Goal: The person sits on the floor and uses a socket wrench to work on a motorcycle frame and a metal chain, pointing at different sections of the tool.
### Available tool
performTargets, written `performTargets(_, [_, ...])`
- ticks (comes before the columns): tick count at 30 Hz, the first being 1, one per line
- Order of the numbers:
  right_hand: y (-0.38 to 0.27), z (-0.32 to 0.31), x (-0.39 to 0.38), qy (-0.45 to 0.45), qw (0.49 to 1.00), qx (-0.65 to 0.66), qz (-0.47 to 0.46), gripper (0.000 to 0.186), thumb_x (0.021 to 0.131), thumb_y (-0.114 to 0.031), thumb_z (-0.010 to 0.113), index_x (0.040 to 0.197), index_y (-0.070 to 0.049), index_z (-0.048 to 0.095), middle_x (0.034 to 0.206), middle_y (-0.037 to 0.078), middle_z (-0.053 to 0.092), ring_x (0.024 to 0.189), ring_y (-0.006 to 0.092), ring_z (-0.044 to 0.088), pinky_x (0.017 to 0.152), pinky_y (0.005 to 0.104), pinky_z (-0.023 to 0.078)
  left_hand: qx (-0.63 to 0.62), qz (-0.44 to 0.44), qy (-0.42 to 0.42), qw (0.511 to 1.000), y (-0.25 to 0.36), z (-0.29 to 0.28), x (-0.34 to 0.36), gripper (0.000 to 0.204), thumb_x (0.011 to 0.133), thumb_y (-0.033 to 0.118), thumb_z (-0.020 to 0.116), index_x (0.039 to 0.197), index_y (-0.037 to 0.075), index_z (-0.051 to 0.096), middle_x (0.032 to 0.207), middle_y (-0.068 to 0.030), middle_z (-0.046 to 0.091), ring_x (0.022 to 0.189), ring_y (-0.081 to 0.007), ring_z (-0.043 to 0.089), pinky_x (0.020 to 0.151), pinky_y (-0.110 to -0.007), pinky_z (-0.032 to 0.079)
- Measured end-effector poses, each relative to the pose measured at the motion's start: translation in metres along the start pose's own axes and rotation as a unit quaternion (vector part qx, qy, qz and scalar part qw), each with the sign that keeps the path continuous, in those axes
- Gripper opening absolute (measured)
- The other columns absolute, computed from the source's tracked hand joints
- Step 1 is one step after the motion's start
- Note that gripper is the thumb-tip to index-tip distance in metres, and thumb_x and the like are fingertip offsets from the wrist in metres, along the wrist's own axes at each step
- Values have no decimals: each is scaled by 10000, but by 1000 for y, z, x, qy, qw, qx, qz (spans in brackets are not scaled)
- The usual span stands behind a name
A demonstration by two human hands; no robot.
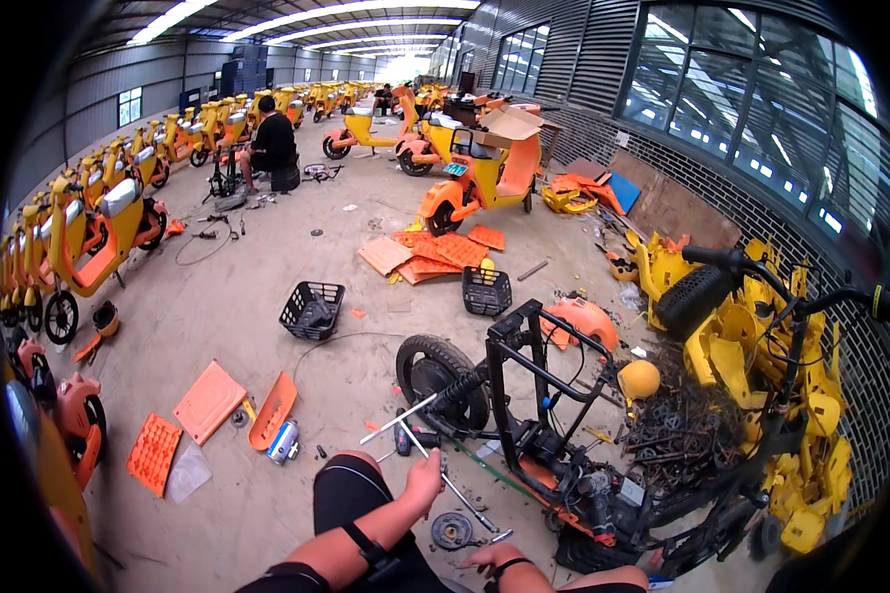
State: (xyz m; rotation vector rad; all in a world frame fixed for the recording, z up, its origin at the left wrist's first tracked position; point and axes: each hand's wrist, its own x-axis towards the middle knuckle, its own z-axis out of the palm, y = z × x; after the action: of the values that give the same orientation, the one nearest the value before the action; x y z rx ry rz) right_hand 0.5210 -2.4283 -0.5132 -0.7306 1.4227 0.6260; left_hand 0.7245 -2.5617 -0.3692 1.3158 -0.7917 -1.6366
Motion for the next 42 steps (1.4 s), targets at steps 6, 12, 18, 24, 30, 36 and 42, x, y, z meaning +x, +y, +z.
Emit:
performTargets(6, [2,48,52,-46,998,-35,-3,998,766,-722,774,1495,-83,538,1494,125,564,1269,251,597,1076,409,466,86,83,-37,992,38,-2,41,527,1067,486,506,772,54,572,590,-35,528,496,-158,521,490,-330,417])
performTargets(12, [-12,42,44,-90,995,34,-35,1015,766,-745,759,1487,-63,544,1501,122,561,1300,251,575,1106,400,438,50,-50,-1,998,43,-20,79,474,1073,461,502,829,61,573,647,-35,526,518,-146,476,491,-318,387])
performTargets(18, [-23,32,48,-157,974,123,-103,1034,767,-767,745,1480,-43,550,1508,119,558,1332,252,554,1135,391,410,19,-116,-2,993,44,-6,125,465,1071,445,501,835,52,582,680,-49,546,530,-149,483,485,-316,381])
performTargets(24, [-14,26,78,-278,950,142,25,1096,788,-832,665,1486,3,533,1530,167,529,1439,269,454,1184,353,333,73,-174,15,982,47,-7,149,456,1074,454,499,855,62,576,710,-49,572,540,-133,487,502,-295,398])
performTargets(30, [-32,11,56,-195,957,-49,-207,1130,735,-694,796,1473,77,426,1377,219,587,1258,296,574,1096,384,423,189,-257,64,945,53,-18,126,456,1065,469,523,851,73,594,687,-32,577,523,-120,477,499,-283,395])
performTargets(36, [-39,17,23,-205,936,195,-209,1012,701,-375,939,1450,69,425,1331,202,627,1225,274,613,1060,381,477,79,-336,141,928,28,-38,78,447,1076,458,513,839,84,581,690,-19,564,535,-102,466,503,-273,370])
performTargets(42, [-34,32,-14,-276,891,321,-163,991,682,-227,952,1470,39,414,1332,187,607,1221,265,602,1061,364,469,45,-390,191,900,18,-45,44,420,1081,436,505,842,97,572,688,-24,561,525,-103,467,494,-264,372])
